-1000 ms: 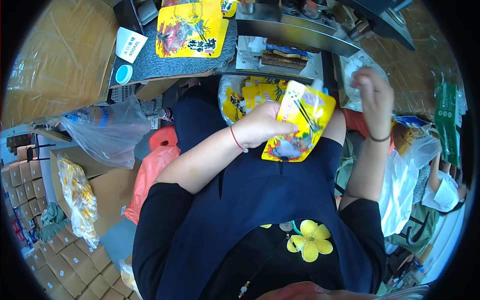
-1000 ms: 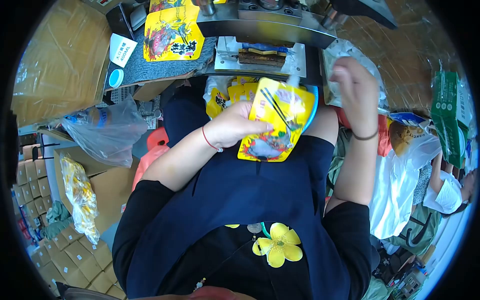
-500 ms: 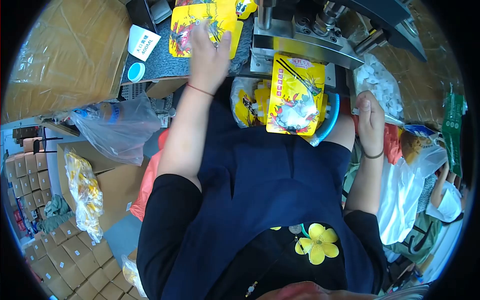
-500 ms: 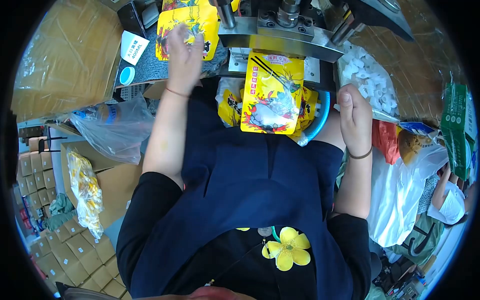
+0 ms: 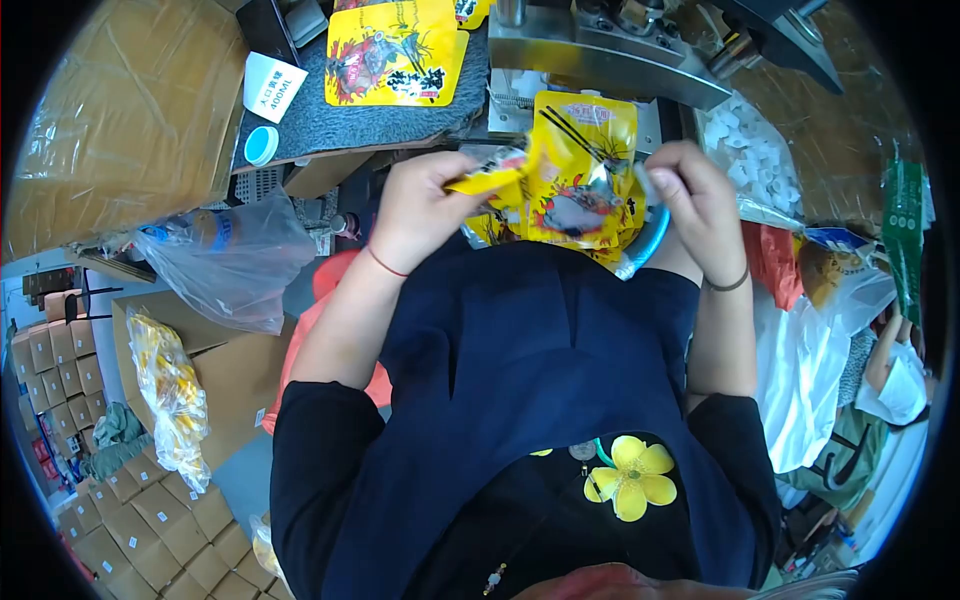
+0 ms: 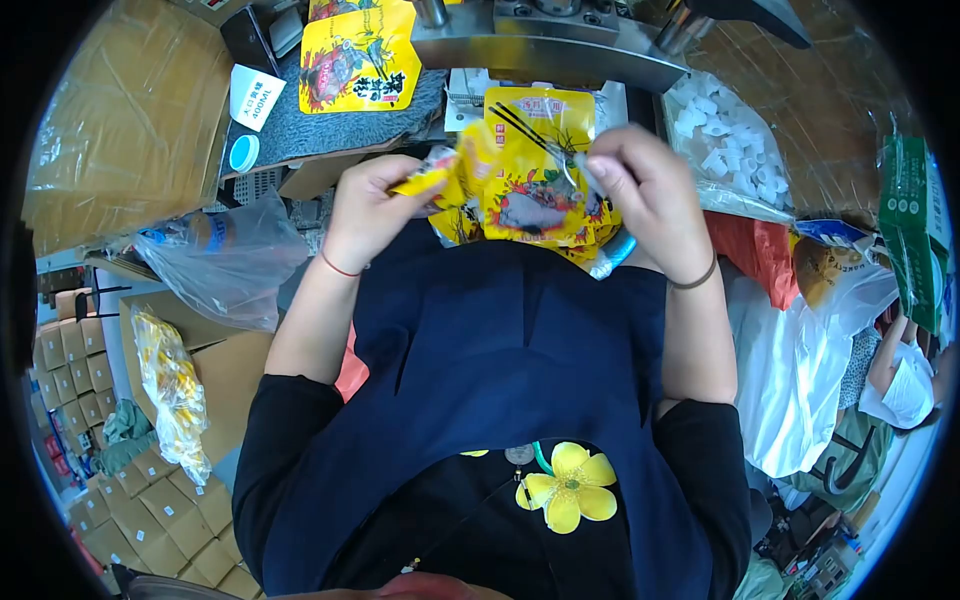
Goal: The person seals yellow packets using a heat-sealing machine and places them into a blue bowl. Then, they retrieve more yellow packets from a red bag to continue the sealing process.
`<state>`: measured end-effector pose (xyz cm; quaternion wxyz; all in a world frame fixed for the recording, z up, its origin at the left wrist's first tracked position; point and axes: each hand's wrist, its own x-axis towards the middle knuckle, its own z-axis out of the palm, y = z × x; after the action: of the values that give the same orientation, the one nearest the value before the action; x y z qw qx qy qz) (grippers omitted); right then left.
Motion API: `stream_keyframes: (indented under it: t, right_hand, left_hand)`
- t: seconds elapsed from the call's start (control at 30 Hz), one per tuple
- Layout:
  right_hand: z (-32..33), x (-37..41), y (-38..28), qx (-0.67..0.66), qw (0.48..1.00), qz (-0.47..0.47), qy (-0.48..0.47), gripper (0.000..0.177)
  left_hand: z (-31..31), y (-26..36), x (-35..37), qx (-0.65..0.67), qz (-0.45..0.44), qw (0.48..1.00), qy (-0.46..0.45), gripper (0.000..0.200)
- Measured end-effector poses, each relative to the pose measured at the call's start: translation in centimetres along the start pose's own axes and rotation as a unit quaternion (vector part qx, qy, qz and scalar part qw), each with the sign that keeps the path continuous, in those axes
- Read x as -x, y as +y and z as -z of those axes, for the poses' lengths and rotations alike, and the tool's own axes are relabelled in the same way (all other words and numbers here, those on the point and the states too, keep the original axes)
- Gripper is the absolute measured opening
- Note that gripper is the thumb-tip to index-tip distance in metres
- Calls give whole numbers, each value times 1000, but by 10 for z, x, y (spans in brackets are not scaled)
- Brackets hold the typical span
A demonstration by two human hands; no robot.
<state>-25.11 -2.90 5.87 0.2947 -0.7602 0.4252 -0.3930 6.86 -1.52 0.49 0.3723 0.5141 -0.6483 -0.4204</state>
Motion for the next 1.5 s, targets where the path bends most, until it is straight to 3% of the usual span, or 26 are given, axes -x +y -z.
stream_keyframes:
  t: [0.07,0.1,0.17,0.2,0.23,0.3,0.33,0.37,0.43,0.5,0.57,0.67,0.77,0.83,0.9,0.97,1.0,1.03,1.13,1.23,1.33,1.37,1.4,1.5]
  right_hand:
    - [0,-5,-3,-101,992,-60,51,15]
    - [-5,-9,-9,-65,997,-20,43,15]
    - [-15,-18,-25,8,998,58,31,16]
    - [-15,-16,-19,20,999,43,15,14]
    - [-7,-15,-19,66,996,57,-10,16]
    - [14,-13,-15,155,982,88,-67,19]
    - [18,-8,-16,147,980,31,-128,24]
    - [21,-7,-15,133,982,37,-130,25]
    - [28,-5,-11,106,985,49,-129,25]
    - [49,-2,5,343,939,7,-24,24]
    - [81,6,37,491,855,-165,-2,26]
    - [111,14,93,447,878,-149,-89,30]
    - [110,15,104,428,894,-116,-68,31]
    - [104,13,96,418,895,-144,-60,30]
    - [108,12,101,402,901,-149,-71,31]
    - [115,8,112,368,913,-141,-104,30]
    - [120,4,118,351,916,-147,-128,29]
    - [123,2,119,334,917,-155,-153,28]
    - [112,2,99,289,946,-90,-115,22]
    - [109,12,106,295,953,-56,-34,22]
    - [95,20,89,292,945,-88,122,22]
    - [88,20,79,284,934,-107,187,22]
    - [85,22,78,303,927,-94,199,21]
    - [45,13,28,144,985,-58,74,23]
  left_hand:
    - [-23,2,1,14,-26,999,-33,17]
    - [-34,15,3,36,25,997,-65,18]
    - [-53,27,6,107,36,989,-96,23]
    - [-60,32,9,168,101,973,-122,29]
    - [-64,24,8,99,48,984,-142,32]
    - [-79,27,14,276,93,940,-175,33]
    - [-81,26,13,284,103,921,-246,35]
    - [-85,28,16,316,158,896,-269,33]
    - [-97,26,19,415,170,844,-293,28]
    - [-99,19,10,406,187,857,-256,29]
    - [-91,19,-5,426,191,861,-202,31]
    - [-76,18,-36,444,190,856,-185,32]
    - [-72,15,-48,492,217,821,-192,33]
    - [-73,17,-48,479,174,843,-174,39]
    - [-67,-9,-57,226,92,970,-17,49]
    - [-19,6,-70,12,30,989,141,58]
    - [5,-4,-81,-196,-93,948,234,59]
    - [24,-15,-86,-388,-210,843,308,61]
    - [42,-36,-60,-511,-165,836,111,61]
    - [40,-37,-29,-478,-239,844,51,35]
    - [38,-32,-13,-262,-151,944,129,27]
    - [36,-27,-13,-99,-78,985,121,22]
    - [27,-19,-10,-87,-67,989,103,19]
    - [-6,3,-5,20,-38,999,14,23]
